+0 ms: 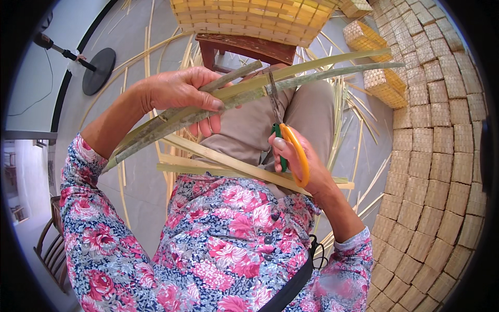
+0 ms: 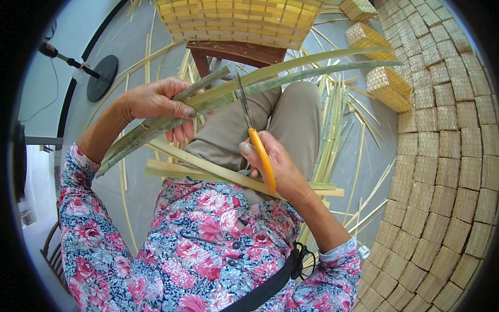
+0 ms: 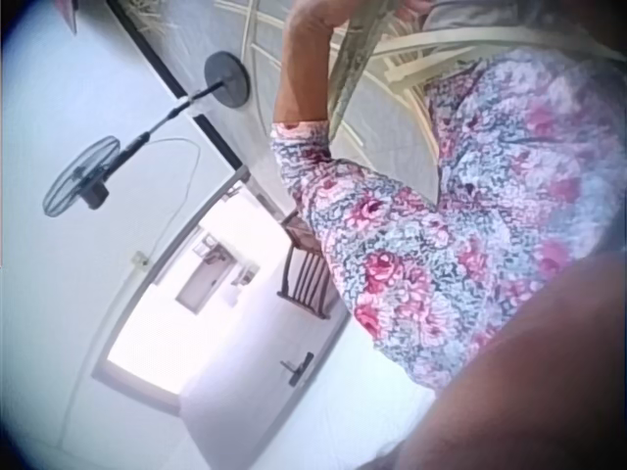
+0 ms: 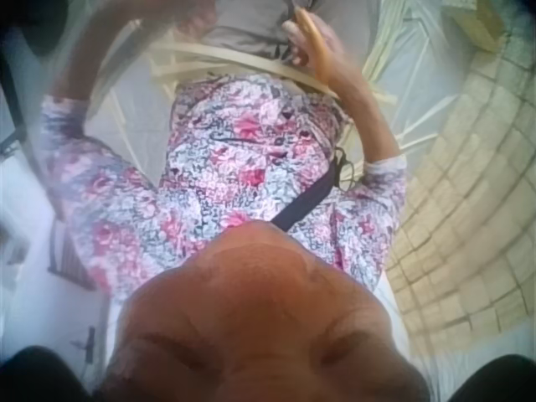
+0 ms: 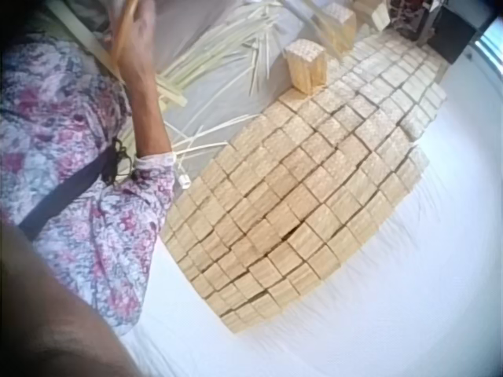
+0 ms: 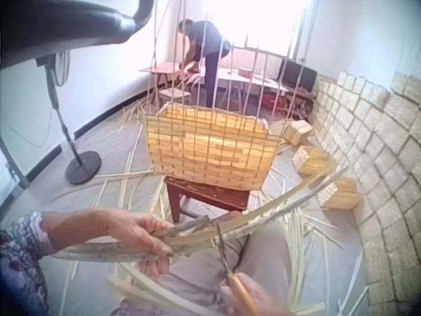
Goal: The person weaves a rectangular basket using thin bamboo strips. They interlace the strips through the vertical frame, trim excess material with scissors, and tighten the weave by hand.
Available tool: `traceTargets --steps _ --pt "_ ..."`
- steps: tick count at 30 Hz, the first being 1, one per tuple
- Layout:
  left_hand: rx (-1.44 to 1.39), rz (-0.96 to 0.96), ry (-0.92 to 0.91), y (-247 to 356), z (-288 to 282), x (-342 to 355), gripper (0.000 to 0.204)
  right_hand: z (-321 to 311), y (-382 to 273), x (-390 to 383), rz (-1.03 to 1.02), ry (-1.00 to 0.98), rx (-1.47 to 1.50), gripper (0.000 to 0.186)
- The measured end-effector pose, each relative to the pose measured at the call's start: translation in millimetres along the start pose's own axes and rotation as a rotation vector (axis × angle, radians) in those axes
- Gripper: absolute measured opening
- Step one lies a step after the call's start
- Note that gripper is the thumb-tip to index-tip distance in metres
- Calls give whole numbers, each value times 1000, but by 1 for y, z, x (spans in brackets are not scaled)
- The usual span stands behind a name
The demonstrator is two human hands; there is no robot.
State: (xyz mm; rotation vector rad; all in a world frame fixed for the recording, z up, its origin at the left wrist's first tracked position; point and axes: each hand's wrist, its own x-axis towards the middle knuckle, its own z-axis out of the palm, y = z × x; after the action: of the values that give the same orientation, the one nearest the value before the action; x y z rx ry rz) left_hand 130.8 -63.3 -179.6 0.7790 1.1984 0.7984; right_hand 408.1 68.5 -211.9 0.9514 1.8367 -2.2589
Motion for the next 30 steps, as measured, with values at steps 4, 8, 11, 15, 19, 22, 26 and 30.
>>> traceTargets --steps 4,8,11,15,19,22,26,30 --pt "43 -45 13 0 -4 -3 30 5 13 11 -20 -13 -42 41" --pt "14 -135 -13 -3 -13 0 30 7 27 22 -14 -46 -22 42" --pt "14 -198 -37 -9 -17 2 30 12 27 21 62 -47 -12 42" --pt "14 -235 -53 -17 -20 6 32 11 33 19 17 -85 -140 42" --pt "20 -282 -61 -20 -20 10 31 13 39 16 -47 -100 -247 46" --pt "9 -288 -69 -21 -22 10 30 11 46 19 -128 -97 -329 36" --pt "-25 -304 -85 -22 -25 3 31 17 45 22 -291 -59 -386 22" --pt "-58 -289 -68 -26 -27 1 31 21 41 23 -257 -4 -414 21"
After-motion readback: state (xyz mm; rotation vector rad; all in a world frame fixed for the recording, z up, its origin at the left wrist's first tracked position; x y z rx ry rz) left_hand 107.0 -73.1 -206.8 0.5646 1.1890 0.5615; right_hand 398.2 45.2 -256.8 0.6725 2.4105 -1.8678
